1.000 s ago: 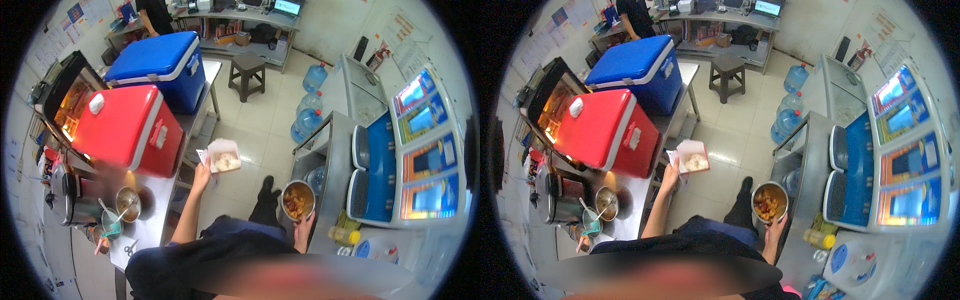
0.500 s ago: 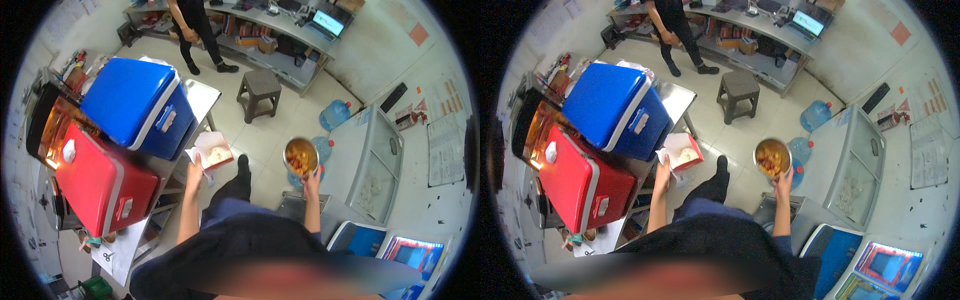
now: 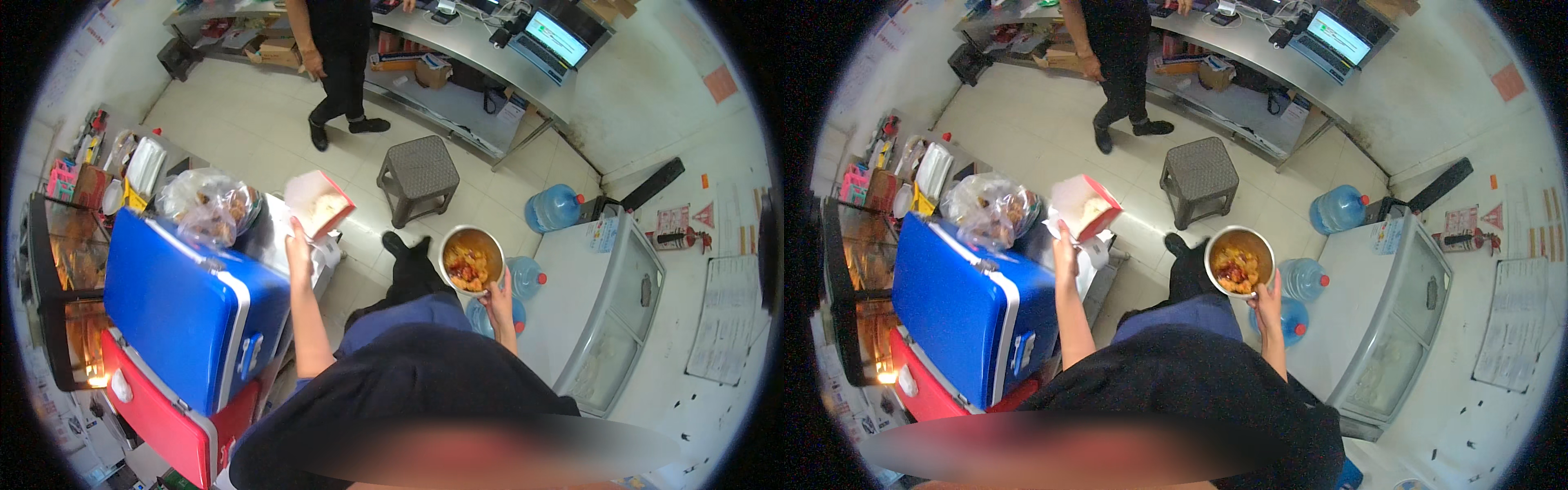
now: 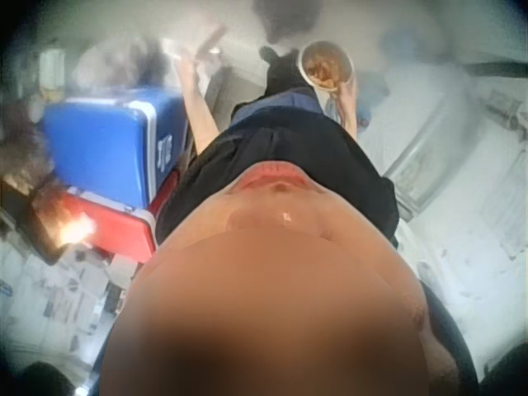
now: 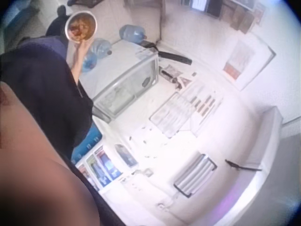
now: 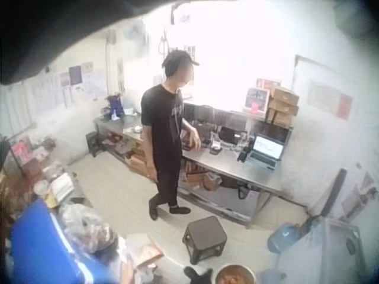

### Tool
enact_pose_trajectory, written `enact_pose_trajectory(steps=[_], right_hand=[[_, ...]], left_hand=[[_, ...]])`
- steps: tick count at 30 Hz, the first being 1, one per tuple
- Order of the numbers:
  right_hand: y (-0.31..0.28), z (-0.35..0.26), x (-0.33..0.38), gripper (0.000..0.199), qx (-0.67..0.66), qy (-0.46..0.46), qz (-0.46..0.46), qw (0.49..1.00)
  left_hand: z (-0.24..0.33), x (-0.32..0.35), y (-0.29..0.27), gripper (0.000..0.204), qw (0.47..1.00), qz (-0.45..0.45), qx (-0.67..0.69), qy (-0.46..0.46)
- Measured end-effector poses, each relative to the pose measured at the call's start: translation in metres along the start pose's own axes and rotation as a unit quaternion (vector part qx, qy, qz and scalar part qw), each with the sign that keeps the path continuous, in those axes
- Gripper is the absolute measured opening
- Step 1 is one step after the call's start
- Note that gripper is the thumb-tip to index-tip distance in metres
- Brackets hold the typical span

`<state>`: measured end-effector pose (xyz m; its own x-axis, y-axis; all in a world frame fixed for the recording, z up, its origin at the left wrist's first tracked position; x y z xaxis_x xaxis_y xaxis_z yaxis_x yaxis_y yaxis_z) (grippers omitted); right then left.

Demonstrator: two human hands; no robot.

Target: The person assembles a takeout meal by retrieving fried chicken from a display case, adding sauce from a refrigerated container, scooping rice into a container, and combining the items in a takeaway box. They handle receipts, plastic bags, and a container lid during the process.

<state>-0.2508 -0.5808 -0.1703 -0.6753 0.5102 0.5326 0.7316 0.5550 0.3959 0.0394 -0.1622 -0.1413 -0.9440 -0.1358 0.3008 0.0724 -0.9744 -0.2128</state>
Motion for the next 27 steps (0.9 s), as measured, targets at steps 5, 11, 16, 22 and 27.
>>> enact_pose_trajectory(steps=[5, 11, 16, 22, 27], right_hand=[[0.109, -0.034, -0.122, 0.079, 0.121, 0.036, -0.089, 0.988], [0.303, -0.063, -0.214, 0.075, 0.236, 0.041, -0.284, 0.928], [0.434, -0.052, -0.243, 0.075, 0.255, 0.095, -0.356, 0.894], [0.564, 0.002, -0.295, 0.078, 0.191, 0.127, -0.418, 0.879], [0.671, 0.053, -0.364, 0.079, 0.205, 0.129, -0.378, 0.893]], left_hand=[[0.026, -0.069, -0.006, 0.068, 0.986, 0.081, 0.147, 0.019], [0.025, -0.126, -0.034, 0.071, 0.969, 0.172, 0.176, -0.026], [0.013, -0.155, -0.064, 0.073, 0.948, 0.250, 0.150, -0.126], [0.012, -0.249, -0.101, 0.084, 0.930, 0.281, 0.093, -0.219], [0.048, -0.382, -0.145, 0.078, 0.941, 0.256, 0.194, -0.106]])
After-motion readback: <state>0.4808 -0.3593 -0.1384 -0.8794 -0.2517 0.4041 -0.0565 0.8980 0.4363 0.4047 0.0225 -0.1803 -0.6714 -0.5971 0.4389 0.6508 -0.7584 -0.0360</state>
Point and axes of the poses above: each hand's wrist, its own x-axis away from the middle knuckle, its own y-axis out of the palm, z = x × y, the point moved 5 cm from there along -x, towards the middle knuckle, and after that the axes turned 9 degrees about -x, right-handed, at the moved point
